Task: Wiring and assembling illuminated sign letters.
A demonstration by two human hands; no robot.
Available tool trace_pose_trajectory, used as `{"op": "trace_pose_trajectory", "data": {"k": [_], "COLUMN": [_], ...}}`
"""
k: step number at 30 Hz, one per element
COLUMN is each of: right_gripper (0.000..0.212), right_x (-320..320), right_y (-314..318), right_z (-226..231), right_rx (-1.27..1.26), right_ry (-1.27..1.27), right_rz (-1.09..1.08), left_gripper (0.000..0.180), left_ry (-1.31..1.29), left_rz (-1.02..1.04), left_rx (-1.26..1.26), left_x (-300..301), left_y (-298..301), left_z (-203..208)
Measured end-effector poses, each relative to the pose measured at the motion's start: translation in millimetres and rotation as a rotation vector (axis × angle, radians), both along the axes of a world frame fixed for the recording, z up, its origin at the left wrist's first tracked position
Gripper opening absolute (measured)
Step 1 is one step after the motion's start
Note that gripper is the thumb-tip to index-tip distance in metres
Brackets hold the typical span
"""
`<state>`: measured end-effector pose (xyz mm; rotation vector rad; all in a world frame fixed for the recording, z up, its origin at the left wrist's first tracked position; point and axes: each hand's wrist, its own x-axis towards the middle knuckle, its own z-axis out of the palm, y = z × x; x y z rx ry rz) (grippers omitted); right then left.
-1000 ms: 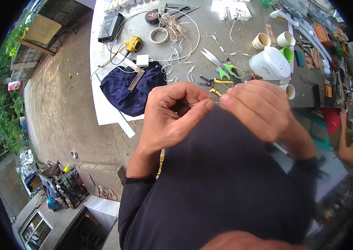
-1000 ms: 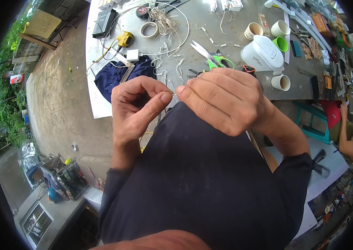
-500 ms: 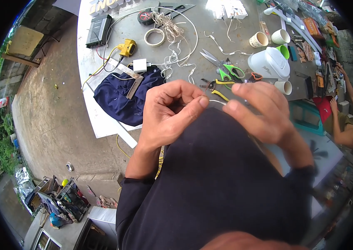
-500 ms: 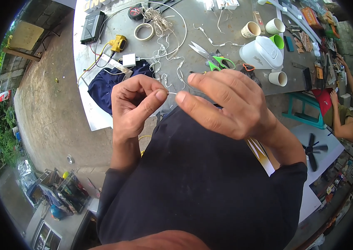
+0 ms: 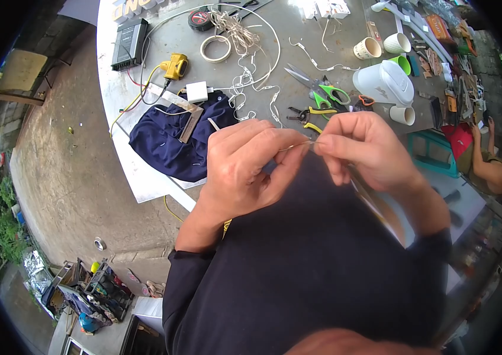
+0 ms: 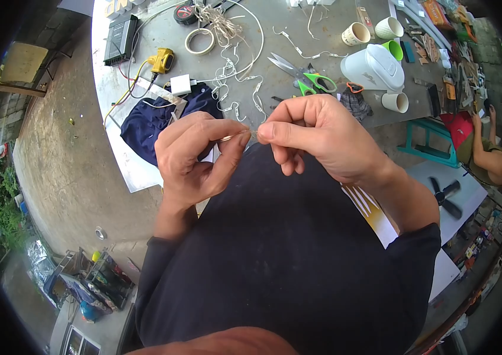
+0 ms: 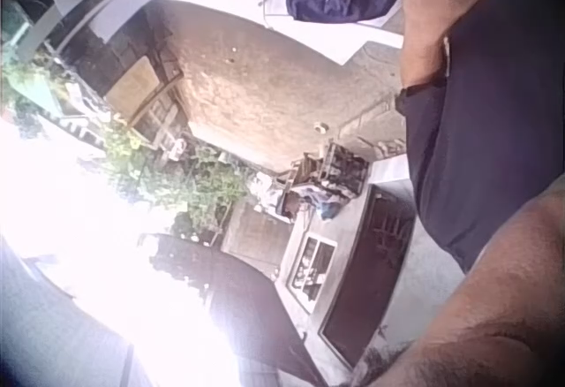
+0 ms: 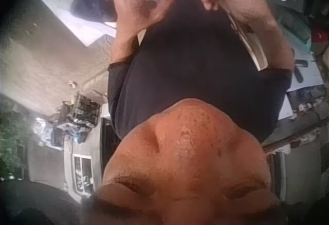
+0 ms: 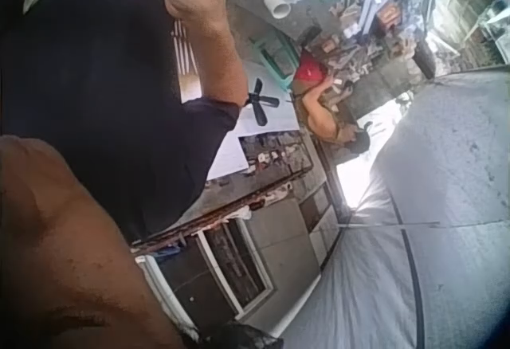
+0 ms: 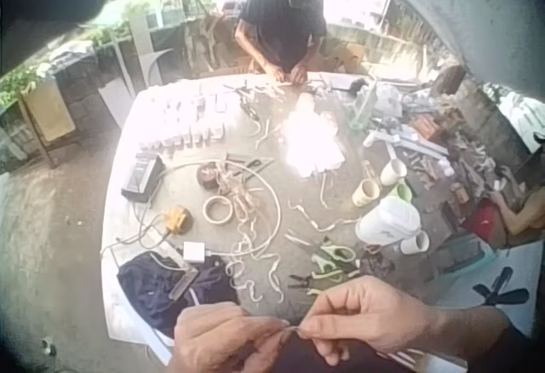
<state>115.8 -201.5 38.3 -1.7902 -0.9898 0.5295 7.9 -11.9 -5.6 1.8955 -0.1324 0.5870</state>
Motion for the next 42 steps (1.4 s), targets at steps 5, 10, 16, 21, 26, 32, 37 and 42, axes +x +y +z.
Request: {"op": "trace_pose_trajectory", "data": {"k": [5, 10, 16, 21, 26, 32, 37, 42], "right_gripper": [0.027, 0.042, 0.023, 0.017, 0.012, 0.028, 0.019, 0.034], "right_x": [13, 13, 19, 24, 12, 22, 8, 12], "right_y": [0, 7, 16, 18, 21, 16, 8, 28], "right_z": [8, 1, -8, -9, -19, -7, -13, -15], "right_rx": [-0.154, 0.171, 0.284, 0.313, 0.162, -0.224, -0.049, 0.321], "right_ry": [0.833, -1.003, -1.146, -1.161, -0.716, 1.316, 0.368, -1.130], "right_rz": [-0.091, 0.226, 0.329, 0.308, 0.181, 0.076, 0.047, 0.235], "left_gripper": [0.007, 0.006, 0.005, 0.005, 0.010, 0.014, 0.008, 0.004], "left_ry": [0.340, 0.420, 0.454, 0.432, 0.144, -0.158, 0.077, 0.312], "left_rz": [-0.056, -0.145, -0.209, -0.174, 0.036, 0.131, 0.106, -0.037], "left_rx": [-0.456, -0.868, -0.850, -0.748, -0.260, 0.185, -0.273, -0.710], "left_x": [-9, -12, -16, -18, -10, -8, -20, -29], "left_y": [10, 8, 10, 8, 2, 5, 10, 15], "left_z": [-8, -1, -1, -4, -9, -19, -13, -12]}}
